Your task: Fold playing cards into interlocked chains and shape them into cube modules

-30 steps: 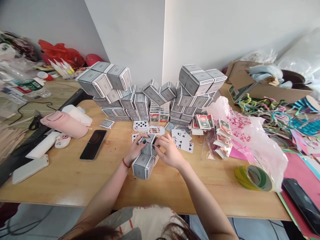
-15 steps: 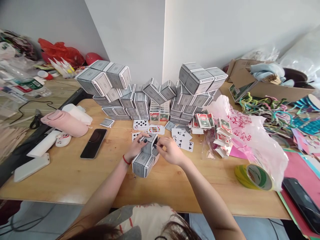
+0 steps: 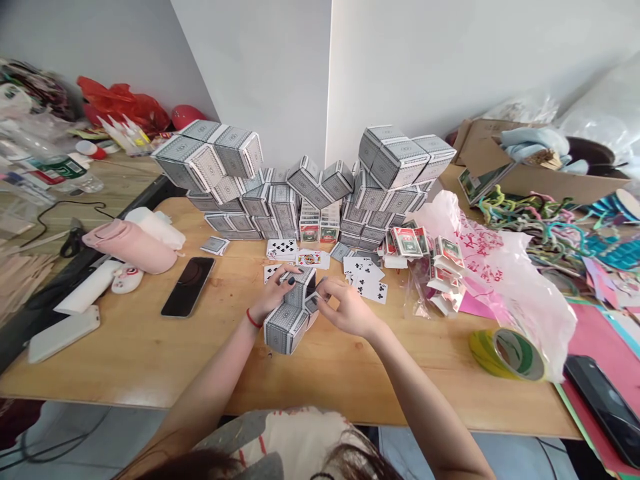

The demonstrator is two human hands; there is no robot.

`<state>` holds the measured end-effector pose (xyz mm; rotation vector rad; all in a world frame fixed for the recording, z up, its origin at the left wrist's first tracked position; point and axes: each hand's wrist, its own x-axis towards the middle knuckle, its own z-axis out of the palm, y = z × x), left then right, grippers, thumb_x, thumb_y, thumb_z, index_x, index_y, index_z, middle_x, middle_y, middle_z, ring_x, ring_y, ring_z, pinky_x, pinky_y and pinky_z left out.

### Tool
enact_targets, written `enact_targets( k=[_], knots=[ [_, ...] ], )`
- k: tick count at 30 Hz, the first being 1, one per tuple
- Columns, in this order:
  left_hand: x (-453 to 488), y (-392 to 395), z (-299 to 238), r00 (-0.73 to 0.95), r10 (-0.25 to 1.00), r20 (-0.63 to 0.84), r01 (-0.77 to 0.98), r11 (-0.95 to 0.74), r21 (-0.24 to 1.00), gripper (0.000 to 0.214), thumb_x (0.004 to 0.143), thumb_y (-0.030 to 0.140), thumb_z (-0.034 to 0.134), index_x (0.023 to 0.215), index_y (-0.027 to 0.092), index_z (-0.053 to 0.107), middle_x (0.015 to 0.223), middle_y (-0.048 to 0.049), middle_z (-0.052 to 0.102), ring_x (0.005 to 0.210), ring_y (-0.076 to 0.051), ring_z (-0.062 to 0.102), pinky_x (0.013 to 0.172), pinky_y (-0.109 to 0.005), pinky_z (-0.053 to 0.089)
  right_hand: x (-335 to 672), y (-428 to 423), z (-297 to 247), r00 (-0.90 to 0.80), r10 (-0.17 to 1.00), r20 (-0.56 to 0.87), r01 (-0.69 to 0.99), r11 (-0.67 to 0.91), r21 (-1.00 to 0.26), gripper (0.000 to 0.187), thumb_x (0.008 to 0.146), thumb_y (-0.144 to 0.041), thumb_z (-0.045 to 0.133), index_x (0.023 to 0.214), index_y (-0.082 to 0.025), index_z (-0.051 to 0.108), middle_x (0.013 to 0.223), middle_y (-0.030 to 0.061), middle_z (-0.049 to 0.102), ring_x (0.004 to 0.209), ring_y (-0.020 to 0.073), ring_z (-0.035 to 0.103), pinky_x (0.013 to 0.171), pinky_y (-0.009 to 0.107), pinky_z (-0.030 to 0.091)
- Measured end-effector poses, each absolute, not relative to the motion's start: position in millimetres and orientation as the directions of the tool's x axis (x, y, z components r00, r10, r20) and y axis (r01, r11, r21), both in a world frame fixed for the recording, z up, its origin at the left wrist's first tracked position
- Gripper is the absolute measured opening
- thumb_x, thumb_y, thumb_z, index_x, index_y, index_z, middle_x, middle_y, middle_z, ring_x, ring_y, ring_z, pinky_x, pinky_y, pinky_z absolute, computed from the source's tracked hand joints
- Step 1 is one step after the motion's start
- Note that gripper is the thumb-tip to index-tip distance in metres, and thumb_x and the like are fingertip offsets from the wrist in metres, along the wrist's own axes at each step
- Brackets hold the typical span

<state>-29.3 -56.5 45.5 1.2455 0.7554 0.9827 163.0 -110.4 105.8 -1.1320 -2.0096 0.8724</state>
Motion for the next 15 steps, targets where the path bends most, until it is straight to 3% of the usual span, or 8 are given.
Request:
enact_targets(
  k=[6, 15],
  knots=[
    [-30, -56, 47, 0.421, 0.906, 0.051, -0.149, 0.014, 0.989, 0.034, 0.069, 0.045, 0.063, 0.090, 0.020, 0.056, 0.089, -0.0022, 0.055, 0.076, -0.015, 0.051, 0.070, -0.026, 0.040, 159, -108, 97, -0.462, 0.861, 0.214, 0.495, 0.450, -0.743, 0.020, 0.086, -0.028, 0.042, 0.069, -0.021, 0.050, 0.073, 0.0041, 0.056, 0.074, 0.0183, 0.049, 0.073, 0.036, 0.041],
    [-29, -51, 50, 0.481, 0.875, 0.052, -0.108, 0.000, 0.994, 0.037, 0.066, 0.048, 0.065, 0.087, 0.018, 0.058, 0.089, -0.0040, 0.056, 0.083, -0.018, 0.051, 0.075, -0.028, 0.040, 151, -110, 100, -0.521, 0.830, 0.200, 0.507, 0.489, -0.710, 0.024, 0.088, -0.023, 0.034, 0.065, -0.022, 0.040, 0.074, 0.0054, 0.051, 0.077, 0.0199, 0.045, 0.070, 0.038, 0.043]
  ],
)
